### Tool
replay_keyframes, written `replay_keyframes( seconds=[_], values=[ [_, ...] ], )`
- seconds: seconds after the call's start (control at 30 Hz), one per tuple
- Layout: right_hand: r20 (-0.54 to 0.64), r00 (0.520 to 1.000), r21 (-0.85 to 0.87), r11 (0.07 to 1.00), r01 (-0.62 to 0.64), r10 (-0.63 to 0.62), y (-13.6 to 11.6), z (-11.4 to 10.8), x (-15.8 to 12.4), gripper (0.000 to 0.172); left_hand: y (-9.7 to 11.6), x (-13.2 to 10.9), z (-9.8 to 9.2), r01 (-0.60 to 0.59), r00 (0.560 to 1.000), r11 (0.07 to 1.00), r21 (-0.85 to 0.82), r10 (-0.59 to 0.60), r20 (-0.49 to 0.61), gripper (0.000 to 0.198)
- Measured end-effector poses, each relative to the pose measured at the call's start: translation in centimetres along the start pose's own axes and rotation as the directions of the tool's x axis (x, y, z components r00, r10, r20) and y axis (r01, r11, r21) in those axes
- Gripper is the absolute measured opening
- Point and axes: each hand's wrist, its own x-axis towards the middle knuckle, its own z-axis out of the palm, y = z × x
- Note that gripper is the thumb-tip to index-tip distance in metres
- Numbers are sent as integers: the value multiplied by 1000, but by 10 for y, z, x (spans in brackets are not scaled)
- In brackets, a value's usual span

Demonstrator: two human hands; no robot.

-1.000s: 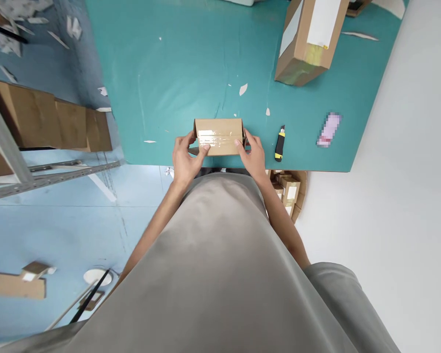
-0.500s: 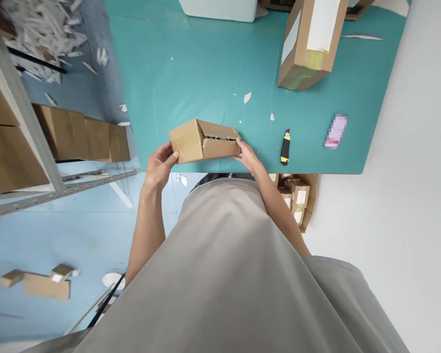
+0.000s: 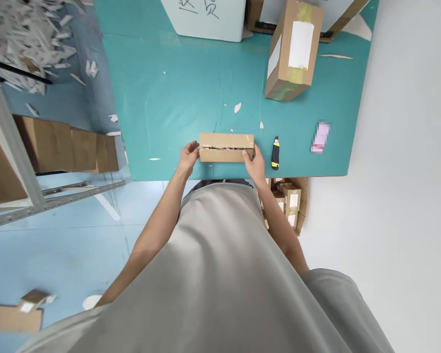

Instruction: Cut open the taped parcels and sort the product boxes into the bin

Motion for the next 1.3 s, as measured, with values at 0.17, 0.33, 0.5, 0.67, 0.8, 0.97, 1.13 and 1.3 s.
replay_keyframes(
  seconds=[0.17,0.33,0.5,0.67,0.8,0.97,1.13,1.3],
  values=[
    [-69,995,-60,996,72,-77,6,-1,6,70,16,-25,-13,-49,998,999,23,50,-49,46],
    [20,993,-59,991,119,-118,4,-15,23,67,24,-49,-10,-85,996,993,77,87,-25,50],
    [157,973,-223,953,203,-171,-6,-31,41,57,25,-51,-3,-110,993,981,158,117,-32,37],
    [329,888,-375,818,435,-321,-25,-47,50,48,28,-54,1,-152,985,949,277,169,-37,26],
    [352,879,-467,754,463,-322,-35,-50,65,65,26,-61,3,-256,966,908,333,254,51,29],
    [172,953,-518,800,303,-249,-27,-28,99,72,16,-67,-5,-368,929,852,372,323,180,44],
    [50,991,-489,863,131,-122,-11,1,124,58,13,-55,-12,-446,889,828,340,364,279,94],
    [14,997,-478,875,73,-75,-16,11,118,50,23,-48,-15,-457,876,817,352,346,336,100]
  ],
)
